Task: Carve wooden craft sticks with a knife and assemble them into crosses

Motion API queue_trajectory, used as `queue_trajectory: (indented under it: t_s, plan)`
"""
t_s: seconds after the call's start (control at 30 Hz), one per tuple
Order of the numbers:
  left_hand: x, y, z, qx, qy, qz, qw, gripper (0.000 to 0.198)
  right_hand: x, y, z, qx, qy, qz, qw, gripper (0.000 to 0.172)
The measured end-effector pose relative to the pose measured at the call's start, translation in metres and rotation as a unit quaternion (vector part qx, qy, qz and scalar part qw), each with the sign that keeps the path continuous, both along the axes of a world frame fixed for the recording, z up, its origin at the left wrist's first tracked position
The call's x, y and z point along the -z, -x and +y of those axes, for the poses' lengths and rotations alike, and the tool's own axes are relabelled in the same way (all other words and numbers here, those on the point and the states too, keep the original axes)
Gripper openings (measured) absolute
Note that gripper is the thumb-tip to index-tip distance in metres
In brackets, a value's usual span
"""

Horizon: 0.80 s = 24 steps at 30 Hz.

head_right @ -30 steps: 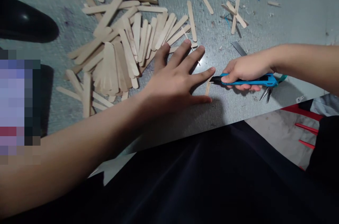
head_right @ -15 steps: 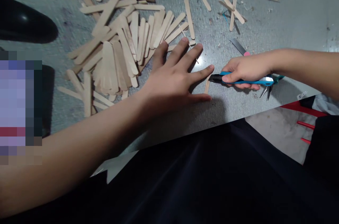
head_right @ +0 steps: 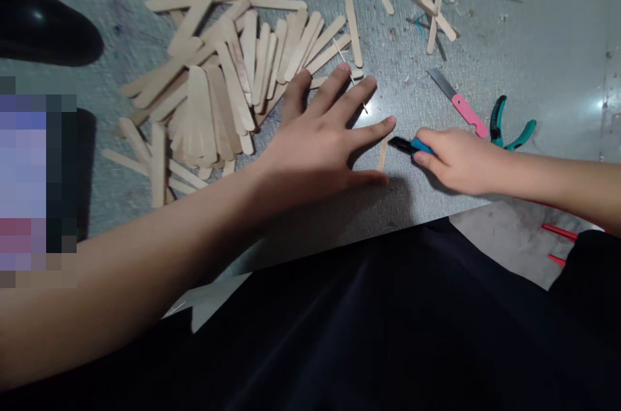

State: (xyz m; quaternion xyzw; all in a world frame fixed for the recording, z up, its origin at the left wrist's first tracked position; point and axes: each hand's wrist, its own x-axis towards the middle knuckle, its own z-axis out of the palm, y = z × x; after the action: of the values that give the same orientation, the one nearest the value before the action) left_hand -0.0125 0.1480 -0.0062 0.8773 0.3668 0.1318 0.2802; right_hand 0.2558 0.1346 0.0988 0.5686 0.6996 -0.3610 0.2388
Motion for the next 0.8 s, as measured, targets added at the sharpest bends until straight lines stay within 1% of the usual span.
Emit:
queue_trajectory:
  t_s: [0.07, 0.1, 0.17, 0.27, 0.4, 0.53, 0.63, 0.8]
  plan:
    - [-0.003, 0.001, 0.0, -0.001, 0.003, -0.002, 1.0, 0.079, 0.0, 0.002, -0.009, -0.074, -0.031, -0.037, 0.996, 0.035]
    - [-0.003, 0.001, 0.0, 0.0, 0.003, -0.003, 1.0, 0.077, 0.0, 0.003, -0.012, -0.097, -0.031, -0.053, 0.993, 0.04]
    - [-0.004, 0.002, 0.0, 0.002, 0.003, -0.004, 1.0, 0.076, -0.001, 0.007, -0.014, -0.119, -0.024, -0.08, 0.989, 0.05]
    - [-0.005, 0.003, -0.001, 0.003, 0.001, -0.001, 1.0, 0.079, -0.002, 0.011, -0.015, -0.135, -0.028, -0.108, 0.985, 0.056]
    - [-0.005, 0.003, -0.002, 0.002, -0.01, 0.002, 1.0, 0.077, -0.004, 0.014, -0.018, -0.159, -0.028, -0.131, 0.978, 0.056]
    - [-0.01, 0.002, -0.002, 0.007, -0.018, 0.017, 1.0, 0.073, -0.003, 0.017, -0.022, -0.171, -0.026, -0.153, 0.973, 0.057]
    - [-0.012, 0.003, -0.002, 0.01, -0.018, 0.013, 1.0, 0.073, -0.002, 0.018, -0.024, -0.184, -0.035, -0.162, 0.969, 0.059]
    - [-0.008, 0.003, -0.002, 0.007, -0.019, 0.0, 1.0, 0.074, -0.001, 0.016, -0.026, -0.196, -0.038, -0.169, 0.965, 0.064]
